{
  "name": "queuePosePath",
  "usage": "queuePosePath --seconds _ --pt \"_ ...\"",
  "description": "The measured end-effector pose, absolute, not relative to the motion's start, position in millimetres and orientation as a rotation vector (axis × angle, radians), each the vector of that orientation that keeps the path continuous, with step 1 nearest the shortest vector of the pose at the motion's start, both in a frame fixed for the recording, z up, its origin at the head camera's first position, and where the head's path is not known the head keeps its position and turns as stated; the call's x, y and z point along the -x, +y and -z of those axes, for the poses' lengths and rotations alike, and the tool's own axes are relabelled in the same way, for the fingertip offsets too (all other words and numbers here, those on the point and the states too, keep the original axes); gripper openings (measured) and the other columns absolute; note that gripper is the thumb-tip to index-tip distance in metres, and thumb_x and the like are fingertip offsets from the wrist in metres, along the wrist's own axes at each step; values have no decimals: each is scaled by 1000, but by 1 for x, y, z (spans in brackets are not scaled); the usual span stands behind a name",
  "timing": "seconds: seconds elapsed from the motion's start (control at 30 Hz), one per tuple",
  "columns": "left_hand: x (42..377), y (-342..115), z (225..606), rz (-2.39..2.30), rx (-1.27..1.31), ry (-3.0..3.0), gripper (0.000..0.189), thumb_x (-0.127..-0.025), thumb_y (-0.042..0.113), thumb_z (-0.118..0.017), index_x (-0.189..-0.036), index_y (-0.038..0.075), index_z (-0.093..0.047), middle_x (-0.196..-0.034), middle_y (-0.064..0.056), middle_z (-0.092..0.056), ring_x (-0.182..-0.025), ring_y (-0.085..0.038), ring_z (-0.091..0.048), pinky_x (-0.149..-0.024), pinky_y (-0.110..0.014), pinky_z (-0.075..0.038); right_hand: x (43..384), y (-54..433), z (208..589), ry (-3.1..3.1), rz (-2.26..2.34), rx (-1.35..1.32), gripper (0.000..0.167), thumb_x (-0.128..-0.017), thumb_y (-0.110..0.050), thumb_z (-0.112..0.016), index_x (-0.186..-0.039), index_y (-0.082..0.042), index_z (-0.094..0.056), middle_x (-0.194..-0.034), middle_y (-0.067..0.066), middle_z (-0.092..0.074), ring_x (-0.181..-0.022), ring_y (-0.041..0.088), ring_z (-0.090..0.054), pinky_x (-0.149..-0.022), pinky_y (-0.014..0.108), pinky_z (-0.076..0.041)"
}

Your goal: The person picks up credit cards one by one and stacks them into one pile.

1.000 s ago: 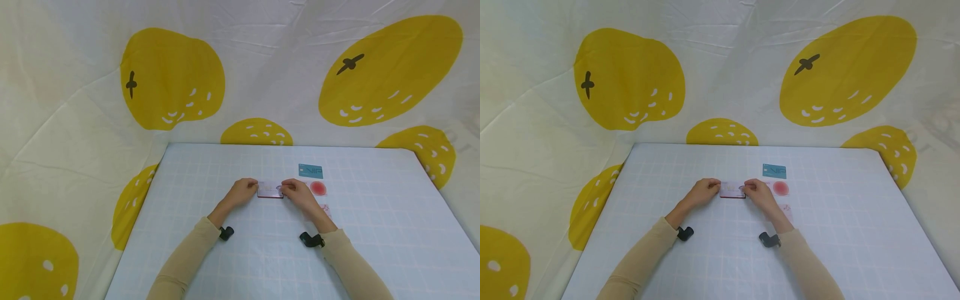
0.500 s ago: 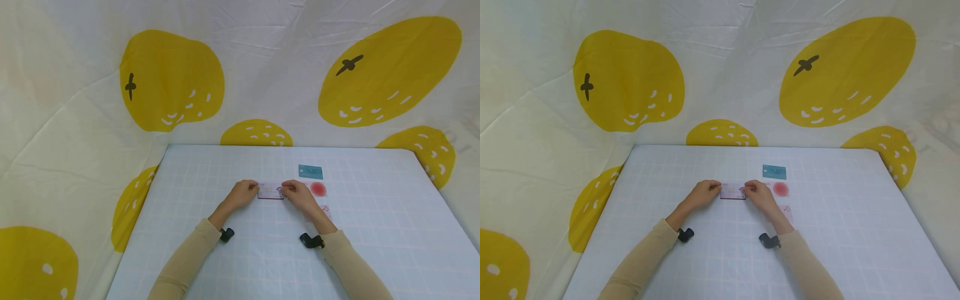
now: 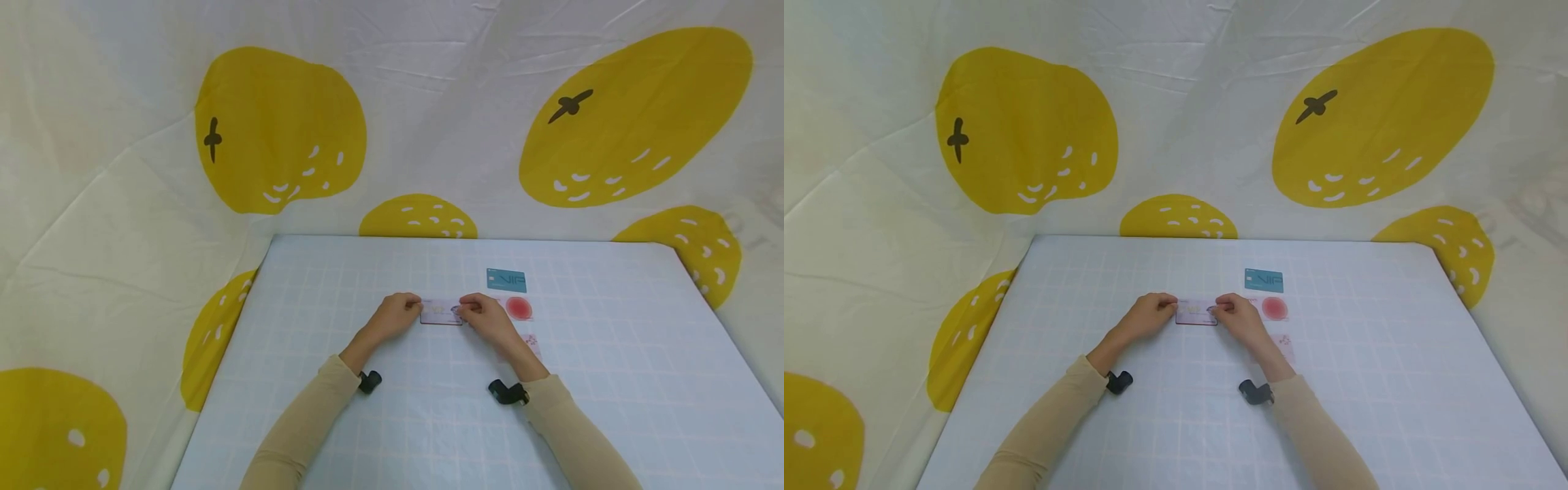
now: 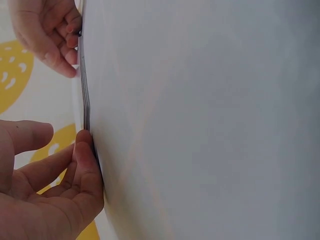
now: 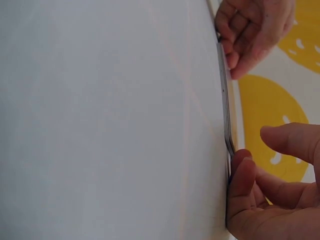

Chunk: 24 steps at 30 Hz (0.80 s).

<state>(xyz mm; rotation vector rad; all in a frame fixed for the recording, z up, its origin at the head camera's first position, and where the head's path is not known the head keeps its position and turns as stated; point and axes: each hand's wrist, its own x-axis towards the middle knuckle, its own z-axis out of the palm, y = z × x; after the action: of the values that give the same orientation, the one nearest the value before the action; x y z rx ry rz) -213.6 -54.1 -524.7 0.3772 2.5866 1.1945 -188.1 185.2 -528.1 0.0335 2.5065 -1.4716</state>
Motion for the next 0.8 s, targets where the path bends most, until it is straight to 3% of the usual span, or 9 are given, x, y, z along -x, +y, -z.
queuePosePath --seconds 0.8 --pt "215 -55 527 -1206 -381 2585 33 -102 23 -57 -124 2 -69 -118 -9 -69 -109 -21 -63 -93 -39 -51 188 184 528 2508 1457 -42 36 -99 -23 -66 -129 -5 -60 -113 10 -63 -98 26 -58 -86 32 -54"
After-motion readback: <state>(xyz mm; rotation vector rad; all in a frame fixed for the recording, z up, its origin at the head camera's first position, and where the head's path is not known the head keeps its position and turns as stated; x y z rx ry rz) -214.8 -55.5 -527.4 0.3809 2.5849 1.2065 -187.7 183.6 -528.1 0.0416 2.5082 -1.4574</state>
